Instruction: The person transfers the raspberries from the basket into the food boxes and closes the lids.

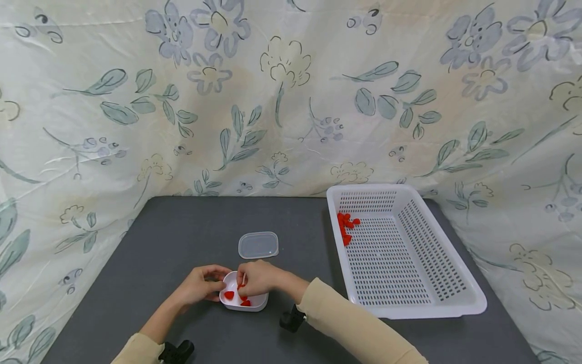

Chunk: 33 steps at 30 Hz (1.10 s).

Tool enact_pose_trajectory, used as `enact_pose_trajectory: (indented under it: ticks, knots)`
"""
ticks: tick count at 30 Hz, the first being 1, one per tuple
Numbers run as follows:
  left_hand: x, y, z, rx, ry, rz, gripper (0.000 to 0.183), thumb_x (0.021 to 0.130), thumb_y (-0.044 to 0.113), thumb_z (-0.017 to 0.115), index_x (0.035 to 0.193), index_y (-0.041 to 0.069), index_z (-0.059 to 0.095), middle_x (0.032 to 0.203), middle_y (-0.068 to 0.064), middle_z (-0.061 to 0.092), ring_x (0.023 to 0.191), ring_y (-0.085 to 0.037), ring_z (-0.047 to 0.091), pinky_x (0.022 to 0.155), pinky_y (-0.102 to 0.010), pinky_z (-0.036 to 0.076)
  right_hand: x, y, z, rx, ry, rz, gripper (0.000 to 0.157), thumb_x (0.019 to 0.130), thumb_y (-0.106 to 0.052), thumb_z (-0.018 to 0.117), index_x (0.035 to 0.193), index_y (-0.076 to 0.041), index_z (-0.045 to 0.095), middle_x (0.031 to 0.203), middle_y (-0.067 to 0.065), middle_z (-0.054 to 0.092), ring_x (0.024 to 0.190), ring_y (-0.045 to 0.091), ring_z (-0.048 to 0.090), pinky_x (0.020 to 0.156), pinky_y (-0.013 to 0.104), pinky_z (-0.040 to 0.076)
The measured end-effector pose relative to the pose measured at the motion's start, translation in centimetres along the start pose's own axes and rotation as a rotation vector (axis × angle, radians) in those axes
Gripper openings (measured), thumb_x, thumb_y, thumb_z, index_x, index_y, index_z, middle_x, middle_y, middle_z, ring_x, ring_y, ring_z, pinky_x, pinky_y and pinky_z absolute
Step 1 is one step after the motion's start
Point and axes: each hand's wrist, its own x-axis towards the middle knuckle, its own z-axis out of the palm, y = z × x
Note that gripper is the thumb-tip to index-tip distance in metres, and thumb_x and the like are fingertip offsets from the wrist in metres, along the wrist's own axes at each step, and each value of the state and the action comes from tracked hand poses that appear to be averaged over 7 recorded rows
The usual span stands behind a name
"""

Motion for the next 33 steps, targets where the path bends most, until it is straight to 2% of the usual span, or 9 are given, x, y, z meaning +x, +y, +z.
enact_pose_trajectory:
  ticks: [9, 19, 25, 33]
  knots:
    - [0.11, -0.06, -0.06, 0.001, -0.005, 0.012, 0.034, 0.084, 0.004, 0.063, 0.117, -0.002, 0.058, 0.099, -0.014, 0.057, 0.083, -0.021, 0.059, 0.063, -0.035, 0.057, -0.03, -0.34, 0.34, -0.098, -0.002, -0.008, 0.013, 0.074, -0.023, 0.069, 0.077, -0.021, 0.056, 0.063, -0.012, 0.049, 0.056, 0.006, 0.046, 0.047, 0.019, 0.034]
    - [0.02, -0.08, -0.09, -0.004, -0.017, 0.027, 0.034, 0.085, 0.005, 0.063, 0.117, -0.002, 0.057, 0.1, -0.016, 0.057, 0.083, -0.021, 0.059, 0.063, -0.036, 0.057, -0.01, -0.56, 0.7, -0.144, -0.027, 0.023, 0.014, 0.077, -0.025, 0.068, 0.075, -0.023, 0.055, 0.061, -0.011, 0.049, 0.053, 0.006, 0.045, 0.045, 0.022, 0.034]
    - [-0.04, -0.06, -0.09, -0.004, -0.013, 0.023, 0.034, 0.084, 0.006, 0.064, 0.117, -0.002, 0.058, 0.1, -0.015, 0.057, 0.083, -0.021, 0.059, 0.064, -0.036, 0.057, 0.06, -0.47, 0.75, -0.145, -0.025, 0.021, 0.012, 0.079, -0.026, 0.067, 0.08, -0.022, 0.056, 0.062, -0.01, 0.049, 0.054, 0.006, 0.045, 0.045, 0.022, 0.034]
    - [0.04, -0.16, -0.1, 0.001, -0.012, 0.019, 0.035, 0.084, 0.007, 0.064, 0.117, -0.002, 0.058, 0.099, -0.014, 0.057, 0.082, -0.021, 0.059, 0.064, -0.036, 0.057, -0.1, -0.36, 0.19, -0.086, -0.023, -0.022, 0.012, 0.079, -0.024, 0.064, 0.089, -0.02, 0.059, 0.067, -0.011, 0.051, 0.058, 0.004, 0.048, 0.048, 0.017, 0.037]
